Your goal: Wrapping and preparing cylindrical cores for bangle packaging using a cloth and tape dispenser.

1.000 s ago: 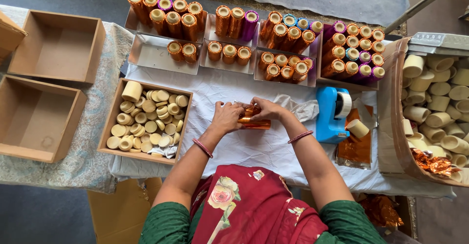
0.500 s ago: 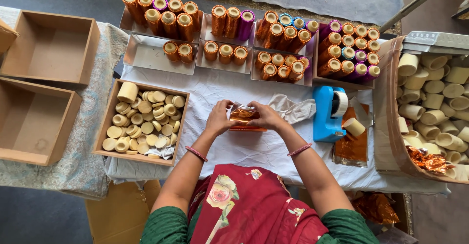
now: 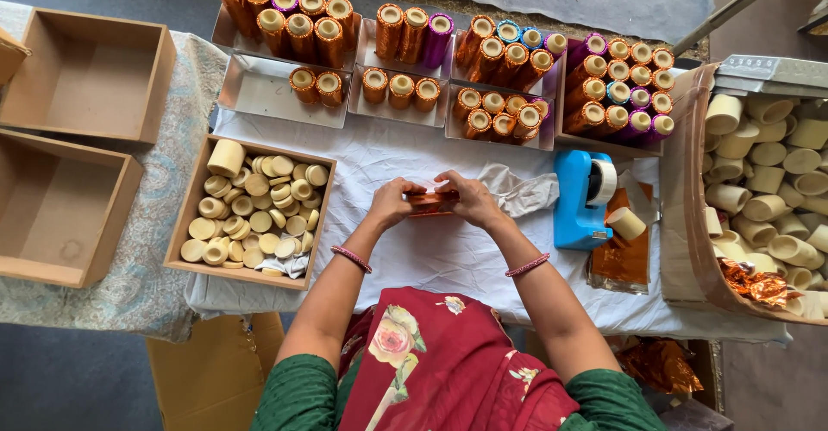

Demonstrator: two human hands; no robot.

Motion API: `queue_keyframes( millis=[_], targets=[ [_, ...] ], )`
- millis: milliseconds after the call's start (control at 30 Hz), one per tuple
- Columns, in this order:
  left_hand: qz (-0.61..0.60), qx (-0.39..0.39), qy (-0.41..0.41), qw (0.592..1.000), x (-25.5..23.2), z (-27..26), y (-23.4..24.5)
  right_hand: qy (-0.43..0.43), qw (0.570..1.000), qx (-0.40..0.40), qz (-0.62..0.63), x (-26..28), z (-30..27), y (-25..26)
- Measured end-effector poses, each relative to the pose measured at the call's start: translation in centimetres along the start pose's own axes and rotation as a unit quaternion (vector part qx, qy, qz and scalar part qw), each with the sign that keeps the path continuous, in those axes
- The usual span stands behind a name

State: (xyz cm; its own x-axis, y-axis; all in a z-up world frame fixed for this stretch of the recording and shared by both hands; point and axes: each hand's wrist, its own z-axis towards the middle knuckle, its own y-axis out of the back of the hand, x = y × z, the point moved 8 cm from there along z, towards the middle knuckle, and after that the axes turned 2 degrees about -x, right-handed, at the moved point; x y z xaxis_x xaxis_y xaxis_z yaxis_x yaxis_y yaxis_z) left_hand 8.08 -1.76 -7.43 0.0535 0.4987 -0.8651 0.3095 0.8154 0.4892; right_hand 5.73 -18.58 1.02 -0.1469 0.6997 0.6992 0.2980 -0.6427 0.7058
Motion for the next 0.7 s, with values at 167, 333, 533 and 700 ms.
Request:
queue_keyframes(
  millis=[167, 333, 533, 700],
  targets=[
    [-0.079, -0.001, -0.044, 0.996, -1.8, -0.6, 0.7, 0.002, 1.0, 0.008, -0.014, -0.3, 0.0, -0.3],
    [-0.109, -0.016, -0.038, 0.993, -0.8, -0.8, 0.0, 0.029, 0.999, -0.01, -0.045, 0.0, 0.0, -0.3],
    [-0.075, -0.025, -0.026, 0.997, -1.4, -0.9, 0.4, 0.108, 0.981, -0.06, -0.147, 1.1, -1.0, -1.0],
    [-0.013, -0.028, -0.041, 0.999, -2.8, -1.0, 1.1, 0.172, 0.958, -0.119, -0.196, 4.5, -3.1, -0.4]
  ],
)
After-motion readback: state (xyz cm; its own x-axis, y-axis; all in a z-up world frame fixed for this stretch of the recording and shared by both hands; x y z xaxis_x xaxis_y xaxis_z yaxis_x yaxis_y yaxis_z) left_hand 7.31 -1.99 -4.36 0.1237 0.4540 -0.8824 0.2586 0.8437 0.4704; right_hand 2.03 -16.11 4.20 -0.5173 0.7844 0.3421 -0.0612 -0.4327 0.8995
